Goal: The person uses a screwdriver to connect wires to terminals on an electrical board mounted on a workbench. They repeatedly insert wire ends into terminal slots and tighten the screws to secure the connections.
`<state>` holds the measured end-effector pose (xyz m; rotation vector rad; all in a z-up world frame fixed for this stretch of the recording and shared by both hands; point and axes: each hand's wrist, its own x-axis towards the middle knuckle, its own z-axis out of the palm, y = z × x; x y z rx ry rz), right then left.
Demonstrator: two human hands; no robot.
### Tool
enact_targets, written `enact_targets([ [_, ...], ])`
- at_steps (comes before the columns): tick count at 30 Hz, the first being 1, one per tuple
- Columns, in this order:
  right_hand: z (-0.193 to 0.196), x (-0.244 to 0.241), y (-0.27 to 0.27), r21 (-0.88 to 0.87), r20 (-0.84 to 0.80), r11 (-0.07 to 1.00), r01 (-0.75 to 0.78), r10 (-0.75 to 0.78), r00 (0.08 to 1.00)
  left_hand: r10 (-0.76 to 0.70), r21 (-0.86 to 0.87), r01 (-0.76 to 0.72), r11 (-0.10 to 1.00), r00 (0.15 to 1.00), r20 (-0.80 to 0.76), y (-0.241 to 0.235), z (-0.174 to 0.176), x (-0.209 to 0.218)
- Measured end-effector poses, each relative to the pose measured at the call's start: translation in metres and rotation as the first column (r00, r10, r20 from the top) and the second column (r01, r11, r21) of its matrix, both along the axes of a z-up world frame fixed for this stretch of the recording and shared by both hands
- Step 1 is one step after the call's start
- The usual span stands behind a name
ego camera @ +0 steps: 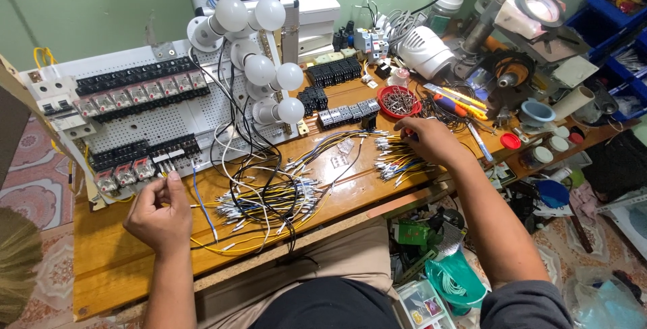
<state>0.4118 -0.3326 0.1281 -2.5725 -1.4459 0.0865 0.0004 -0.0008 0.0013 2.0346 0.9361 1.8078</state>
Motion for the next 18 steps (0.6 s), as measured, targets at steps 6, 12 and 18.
enact_targets([
  [6, -0.012, 0.026, 0.005, 0.009, 0.030, 1.000, -0.010, 0.010, 1.000, 0.009, 0.005, -0.009, 1.000, 1.000, -0.016, -0.003, 0.005, -0.001],
  [12, -0.015, 0.034, 0.015, -0.060, -0.006, 0.998, 0.003, -0.004, 1.000, 0.076, -0.004, -0.076, 0.997, 0.997, -0.012, -0.002, 0.005, -0.001],
  [18, 0.003, 0.023, 0.015, -0.031, 0.002, 0.999, 0.015, -0.015, 1.000, 0.135, -0.019, -0.136, 0.991, 0.989, -0.057, 0.003, -0.005, 0.000],
])
